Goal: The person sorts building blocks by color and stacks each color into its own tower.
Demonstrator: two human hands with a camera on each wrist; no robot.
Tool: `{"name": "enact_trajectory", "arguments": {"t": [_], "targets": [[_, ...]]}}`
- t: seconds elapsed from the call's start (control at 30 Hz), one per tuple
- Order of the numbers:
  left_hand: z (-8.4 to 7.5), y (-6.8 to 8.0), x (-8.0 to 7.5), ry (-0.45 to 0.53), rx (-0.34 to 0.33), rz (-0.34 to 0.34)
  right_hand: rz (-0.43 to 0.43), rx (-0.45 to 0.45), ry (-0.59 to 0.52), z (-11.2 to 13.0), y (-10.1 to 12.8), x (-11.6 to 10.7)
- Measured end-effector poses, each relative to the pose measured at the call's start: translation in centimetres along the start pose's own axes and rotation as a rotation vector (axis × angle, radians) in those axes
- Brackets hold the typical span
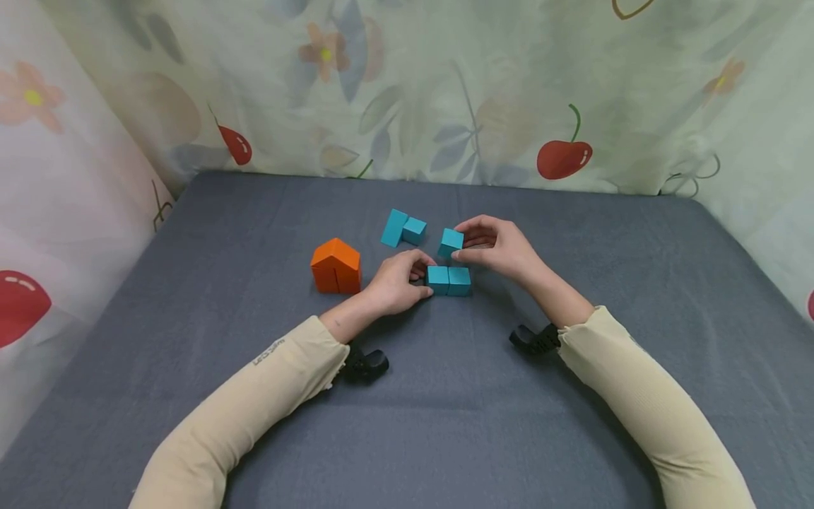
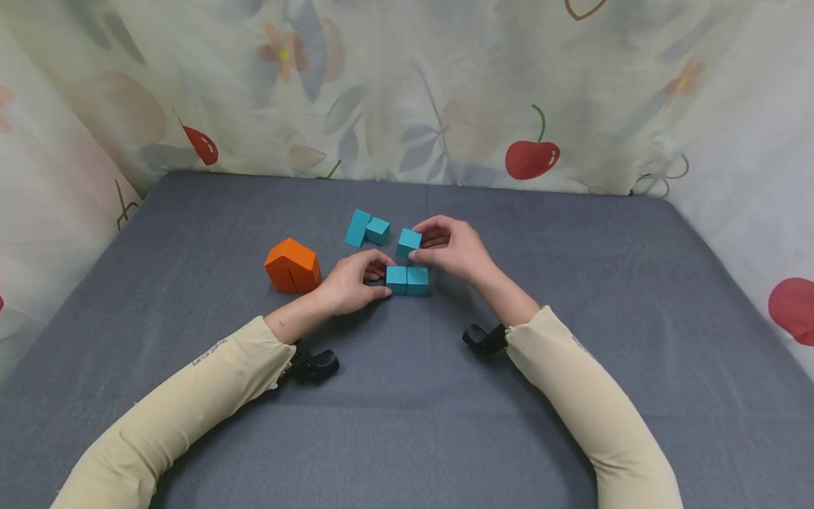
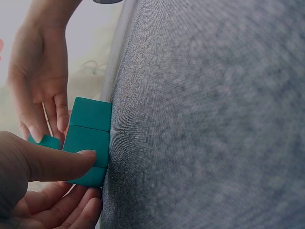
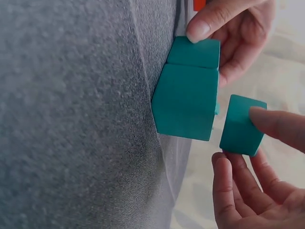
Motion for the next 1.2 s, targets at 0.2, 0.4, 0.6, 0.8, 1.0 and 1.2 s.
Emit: {"name": "enact_trajectory", "arguments": {"t": [0.2, 0.4, 0.6, 0.8, 1.0, 1.2], "targets": [[0.0, -0.1, -0.1, -0.002, 0.007, 0.014, 0.044, -0.060, 0.016, 0.5, 0.7, 0.2], [-0.1, -0.1, -0.1, 0.002, 0.007, 0.017, 0.092, -0.080, 0.032, 0.6, 1.1, 0.5], [-0.1, -0.1, 0.0, -0.003, 0.003, 0.013, 0.130, -0.128, 0.054, 0.4, 1.1, 0.8], [0.0, -0.1, -0.1, 0.003, 0.003, 0.013, 0.149, -0.161, 0.070, 0.5, 1.2, 1.1], [0.1, -0.1, -0.1, 0.005, 0.002, 0.013, 0.181, -0.175, 0.064, 0.7, 1.4, 1.4], [0.0, -0.1, -0.2, 0.010, 0.004, 0.017, 0.184, -0.177, 0.049, 0.7, 1.4, 1.5]]}}
Point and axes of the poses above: each hand's wrist, its own y-axis away from the middle knuckle, its own x-axis out of the palm, z = x × y, the point moved 5 cm from there along -y, towards the middle knuckle, and after that the axes turned 6 degrees about -z, right-handed, at the moved point
